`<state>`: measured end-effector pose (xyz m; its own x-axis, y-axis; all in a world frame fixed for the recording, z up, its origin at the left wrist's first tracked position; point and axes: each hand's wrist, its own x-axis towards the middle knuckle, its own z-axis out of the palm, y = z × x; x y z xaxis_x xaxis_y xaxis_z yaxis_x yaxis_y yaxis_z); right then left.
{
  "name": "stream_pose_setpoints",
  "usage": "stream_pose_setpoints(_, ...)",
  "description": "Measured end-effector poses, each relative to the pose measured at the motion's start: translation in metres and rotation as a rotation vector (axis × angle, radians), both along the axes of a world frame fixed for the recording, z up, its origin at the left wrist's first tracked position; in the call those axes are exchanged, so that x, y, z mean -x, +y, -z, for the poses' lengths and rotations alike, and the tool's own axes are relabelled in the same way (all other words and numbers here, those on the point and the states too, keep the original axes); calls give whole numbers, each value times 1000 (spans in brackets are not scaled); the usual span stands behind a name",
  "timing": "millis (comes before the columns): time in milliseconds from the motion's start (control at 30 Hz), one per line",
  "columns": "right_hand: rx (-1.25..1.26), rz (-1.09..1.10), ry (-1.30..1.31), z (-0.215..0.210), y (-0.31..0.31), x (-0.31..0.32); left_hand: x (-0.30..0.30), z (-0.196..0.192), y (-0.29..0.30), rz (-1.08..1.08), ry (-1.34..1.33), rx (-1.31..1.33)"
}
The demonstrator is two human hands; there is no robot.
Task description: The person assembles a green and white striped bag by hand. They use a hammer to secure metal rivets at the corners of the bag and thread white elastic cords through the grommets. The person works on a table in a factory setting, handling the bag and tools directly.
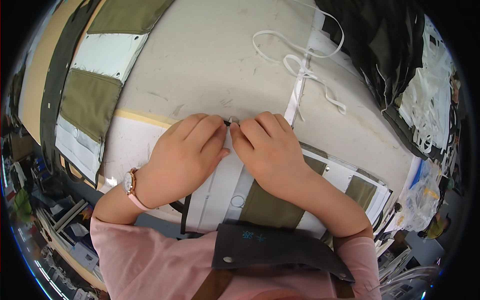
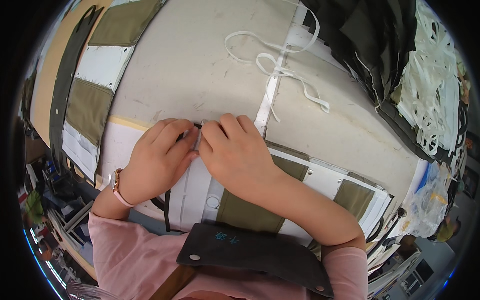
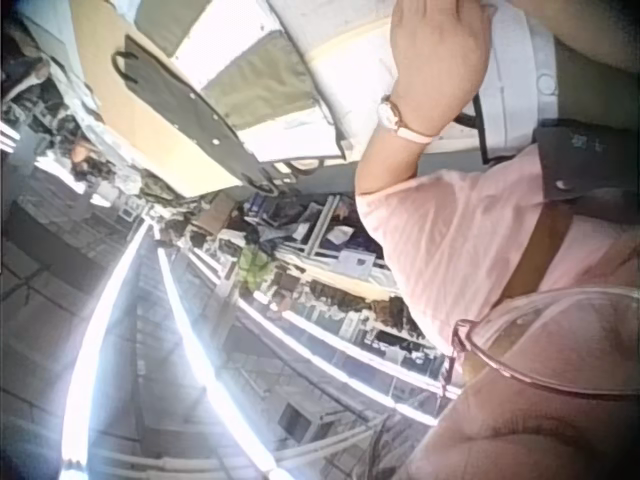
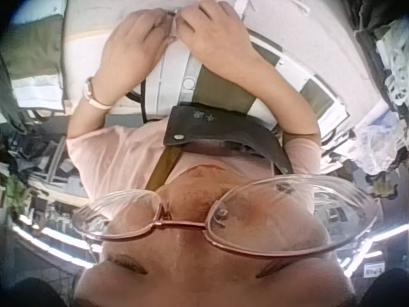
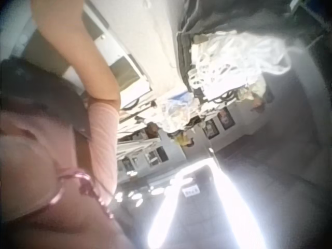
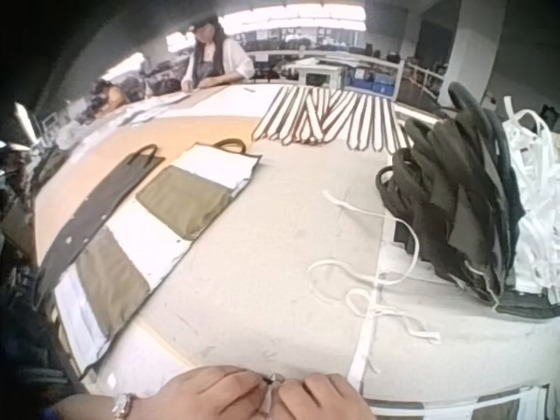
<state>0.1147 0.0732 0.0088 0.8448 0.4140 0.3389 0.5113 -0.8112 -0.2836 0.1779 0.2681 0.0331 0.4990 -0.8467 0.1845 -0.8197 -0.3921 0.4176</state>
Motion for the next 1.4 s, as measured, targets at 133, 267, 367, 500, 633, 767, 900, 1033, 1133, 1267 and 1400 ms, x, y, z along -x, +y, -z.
stream_pose_setpoints(133, -182, 159, 124, -1, -8, 3, 2, 0, 4, 66, -61, -47)
stream_pose_setpoints(267, -313, 230, 270, -5, -11, 7, 11, -1, 0, 51, -126, -102)
stream_pose_setpoints(367, -348, 218, 253, -2, -11, 7, 14, 1, -1, 33, -137, -119)
stream_pose_setpoints(500, -222, 29, 107, 2, -20, 5, 11, -1, -3, 39, -137, -132)
stream_pose_setpoints(633, -17, -91, 21, -4, -22, 6, 9, -1, -3, 39, -113, -122)
stream_pose_setpoints(767, -51, -98, 22, -5, -23, 6, 10, 1, -3, 15, -92, -76)
stream_pose_setpoints(900, -126, -67, 83, 2, -23, 6, 8, -2, -5, 9, -56, -106)
stream_pose_setpoints(1033, -46, -42, 95, -2, -17, 7, 9, 0, -5, 16, -87, -148)
stream_pose_setpoints(1133, -70, 13, 102, -2, -19, 11, 8, -7, -9, 45, -168, -178)
stream_pose_setpoints(1267, -315, 276, 323, -11, -24, 13, 20, -7, -19, -15, -174, -162)
stream_pose_setpoints(1400, -311, 253, 413, -17, -30, 12, 34, 3, -18, -51, -266, -175)
